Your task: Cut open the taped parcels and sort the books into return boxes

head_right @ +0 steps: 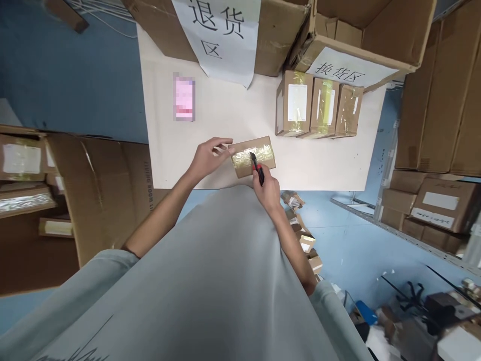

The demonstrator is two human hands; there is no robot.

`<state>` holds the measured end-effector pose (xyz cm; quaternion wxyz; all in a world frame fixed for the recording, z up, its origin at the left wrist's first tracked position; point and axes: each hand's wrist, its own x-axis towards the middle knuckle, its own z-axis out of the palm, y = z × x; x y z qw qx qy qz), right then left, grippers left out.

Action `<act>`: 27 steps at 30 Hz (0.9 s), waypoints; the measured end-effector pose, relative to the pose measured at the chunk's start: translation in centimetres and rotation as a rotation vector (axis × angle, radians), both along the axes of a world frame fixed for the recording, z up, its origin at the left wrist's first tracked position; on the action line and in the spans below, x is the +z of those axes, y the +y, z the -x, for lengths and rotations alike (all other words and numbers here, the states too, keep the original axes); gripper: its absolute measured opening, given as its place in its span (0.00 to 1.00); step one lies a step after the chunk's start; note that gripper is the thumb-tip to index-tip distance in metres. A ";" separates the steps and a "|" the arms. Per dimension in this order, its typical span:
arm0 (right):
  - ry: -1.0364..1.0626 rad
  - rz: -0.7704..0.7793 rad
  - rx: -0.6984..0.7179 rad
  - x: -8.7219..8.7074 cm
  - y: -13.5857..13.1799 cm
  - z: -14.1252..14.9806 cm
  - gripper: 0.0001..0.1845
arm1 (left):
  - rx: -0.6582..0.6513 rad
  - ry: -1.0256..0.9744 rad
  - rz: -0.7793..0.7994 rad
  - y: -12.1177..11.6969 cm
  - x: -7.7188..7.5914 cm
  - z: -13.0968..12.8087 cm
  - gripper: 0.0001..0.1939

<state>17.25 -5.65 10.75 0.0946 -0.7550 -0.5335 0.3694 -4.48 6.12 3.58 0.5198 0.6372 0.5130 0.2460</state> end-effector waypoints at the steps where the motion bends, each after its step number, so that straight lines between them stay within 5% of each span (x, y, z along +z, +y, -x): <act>1: 0.000 0.005 0.002 0.3 -0.1 0.4 0.30 | 0.006 -0.015 0.019 0.9 -0.2 -0.2 0.19; 7: -0.056 0.065 0.110 1.8 0.5 2.9 0.31 | -0.044 -0.061 0.098 3.3 -1.2 -0.5 0.13; 15: -0.187 0.154 0.199 2.1 2.1 5.0 0.32 | -0.041 -0.113 0.131 2.9 -1.6 -0.5 0.11; 27: -0.344 0.292 0.246 5.2 3.8 7.1 0.29 | 0.048 -0.113 0.184 2.3 -0.4 -0.7 0.10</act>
